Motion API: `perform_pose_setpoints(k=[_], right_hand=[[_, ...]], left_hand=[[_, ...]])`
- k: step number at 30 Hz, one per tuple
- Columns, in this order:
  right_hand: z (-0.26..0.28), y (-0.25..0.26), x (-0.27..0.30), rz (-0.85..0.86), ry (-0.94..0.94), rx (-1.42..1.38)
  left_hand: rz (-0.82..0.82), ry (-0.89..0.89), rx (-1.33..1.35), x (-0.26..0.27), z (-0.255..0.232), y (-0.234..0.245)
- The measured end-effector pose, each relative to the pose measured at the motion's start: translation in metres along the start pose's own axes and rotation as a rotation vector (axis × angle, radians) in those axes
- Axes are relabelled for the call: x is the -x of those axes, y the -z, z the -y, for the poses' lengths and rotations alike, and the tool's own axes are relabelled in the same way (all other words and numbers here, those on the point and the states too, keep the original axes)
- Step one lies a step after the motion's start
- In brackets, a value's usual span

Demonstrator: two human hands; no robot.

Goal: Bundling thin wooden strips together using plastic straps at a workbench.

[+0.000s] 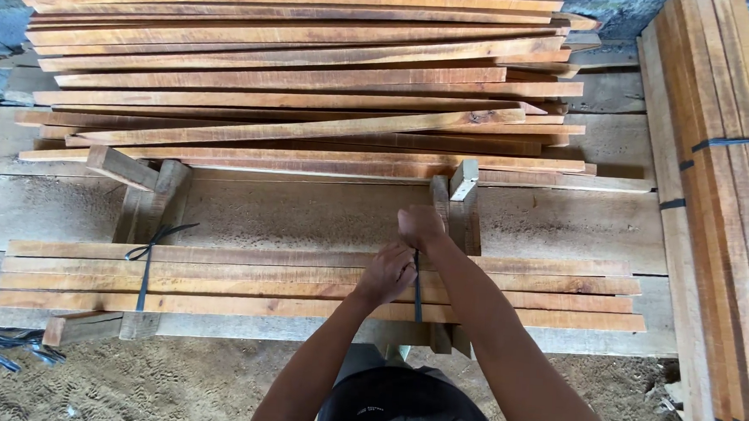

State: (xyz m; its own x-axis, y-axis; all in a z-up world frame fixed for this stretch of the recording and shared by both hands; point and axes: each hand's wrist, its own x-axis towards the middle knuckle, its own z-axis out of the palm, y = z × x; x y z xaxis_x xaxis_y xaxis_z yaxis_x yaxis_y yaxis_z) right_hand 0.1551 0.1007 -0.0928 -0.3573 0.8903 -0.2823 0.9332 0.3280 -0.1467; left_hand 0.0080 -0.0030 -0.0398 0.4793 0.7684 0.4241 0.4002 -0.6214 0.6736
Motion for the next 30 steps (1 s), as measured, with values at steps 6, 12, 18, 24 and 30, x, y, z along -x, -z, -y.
perform_pose_setpoints(k=[6,12,18,24,30], right_hand=[[0.008,-0.004,0.002,0.065,-0.305,-0.097],[0.024,0.019,0.032,-0.202,-0.396,-0.494],[0.066,-0.015,0.067,-0.492,-0.313,-0.113],[0.076,-0.026,0.075,-0.971,-0.115,0.072],[0.101,-0.012,0.118,-0.735,-0.161,0.123]], left_hand=[[-0.123,0.045,0.018,0.007,-0.010,0.004],[-0.212,0.162,-0.085,-0.001,-0.036,0.020],[-0.147,0.252,-0.519,0.035,0.037,-0.015],[-0.122,0.127,-0.663,0.088,0.076,0.070],[-0.170,0.199,-0.840,0.152,0.139,0.170]])
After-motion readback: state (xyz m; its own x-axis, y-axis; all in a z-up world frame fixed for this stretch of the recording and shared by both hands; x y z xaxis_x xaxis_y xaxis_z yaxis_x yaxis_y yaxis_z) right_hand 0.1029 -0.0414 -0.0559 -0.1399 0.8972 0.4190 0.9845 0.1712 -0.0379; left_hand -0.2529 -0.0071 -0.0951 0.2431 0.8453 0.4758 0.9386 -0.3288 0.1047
